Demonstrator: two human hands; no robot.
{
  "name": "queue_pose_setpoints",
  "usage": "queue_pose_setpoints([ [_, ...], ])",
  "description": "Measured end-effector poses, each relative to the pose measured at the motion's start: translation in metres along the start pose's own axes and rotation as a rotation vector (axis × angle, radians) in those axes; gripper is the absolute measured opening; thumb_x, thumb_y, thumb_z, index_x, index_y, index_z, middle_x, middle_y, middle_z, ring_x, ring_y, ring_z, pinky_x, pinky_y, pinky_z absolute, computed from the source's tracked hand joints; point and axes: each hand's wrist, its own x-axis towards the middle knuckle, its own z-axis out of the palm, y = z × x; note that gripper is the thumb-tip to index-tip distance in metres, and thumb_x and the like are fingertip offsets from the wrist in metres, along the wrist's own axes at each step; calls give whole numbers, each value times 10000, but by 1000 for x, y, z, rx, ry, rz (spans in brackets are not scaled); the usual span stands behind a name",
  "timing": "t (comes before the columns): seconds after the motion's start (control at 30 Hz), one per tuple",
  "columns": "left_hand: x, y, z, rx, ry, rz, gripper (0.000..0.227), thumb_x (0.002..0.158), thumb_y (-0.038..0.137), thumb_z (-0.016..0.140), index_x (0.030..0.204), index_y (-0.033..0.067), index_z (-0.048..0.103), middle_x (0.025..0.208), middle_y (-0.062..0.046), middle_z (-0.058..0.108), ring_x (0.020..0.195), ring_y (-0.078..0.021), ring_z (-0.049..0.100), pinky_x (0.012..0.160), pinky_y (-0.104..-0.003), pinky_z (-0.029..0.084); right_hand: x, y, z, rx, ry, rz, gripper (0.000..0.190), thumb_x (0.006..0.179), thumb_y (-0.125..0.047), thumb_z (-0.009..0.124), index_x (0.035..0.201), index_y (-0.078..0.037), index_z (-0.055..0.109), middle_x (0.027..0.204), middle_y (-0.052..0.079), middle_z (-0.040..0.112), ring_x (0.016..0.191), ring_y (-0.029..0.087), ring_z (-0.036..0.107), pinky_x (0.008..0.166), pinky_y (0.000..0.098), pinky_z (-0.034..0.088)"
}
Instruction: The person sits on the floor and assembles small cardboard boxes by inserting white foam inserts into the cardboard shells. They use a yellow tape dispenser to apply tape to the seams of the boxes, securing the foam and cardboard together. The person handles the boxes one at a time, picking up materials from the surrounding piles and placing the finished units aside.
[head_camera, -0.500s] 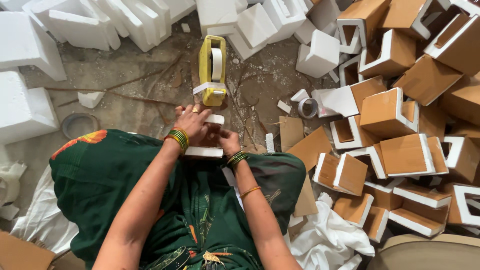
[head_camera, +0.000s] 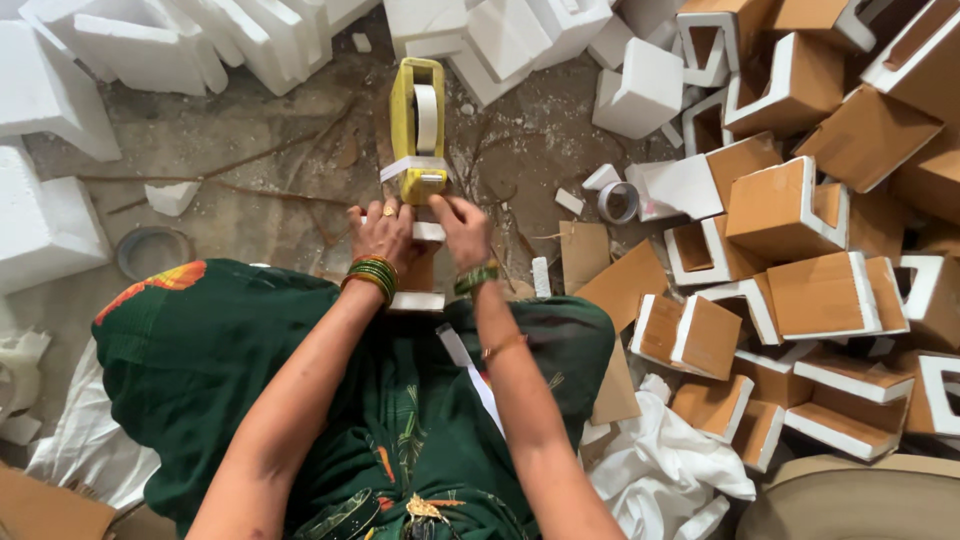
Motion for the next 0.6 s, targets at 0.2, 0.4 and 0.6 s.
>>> queue_pose_setpoints([
  [0.2,-1,5,-2,-39,-15,1,629,709,496,847,1145,125,588,1120,-70,656,1114,-254,582,987,-527,342,62,64,-5,-10,-557,265,221,811,-70,758,1028,-23,764,961,70,769,823,191,723,728,353,613],
  [0.4,-2,5,1,109,45,1,377,866,205,775,1174,185,560,1120,-16,639,1137,-217,581,1024,-481,352,53,113,2,-46,-571,454,266,904,-107,664,1156,-34,709,974,77,725,841,201,666,703,386,573],
  [0.6,6,21,12,-12,19,-55,440,746,216,752,1132,130,558,1094,-71,635,1123,-258,583,994,-497,367,-2,26,-39,-141,-48,-72,419,807,-37,610,1217,9,682,1157,130,700,1057,285,652,910,401,535],
])
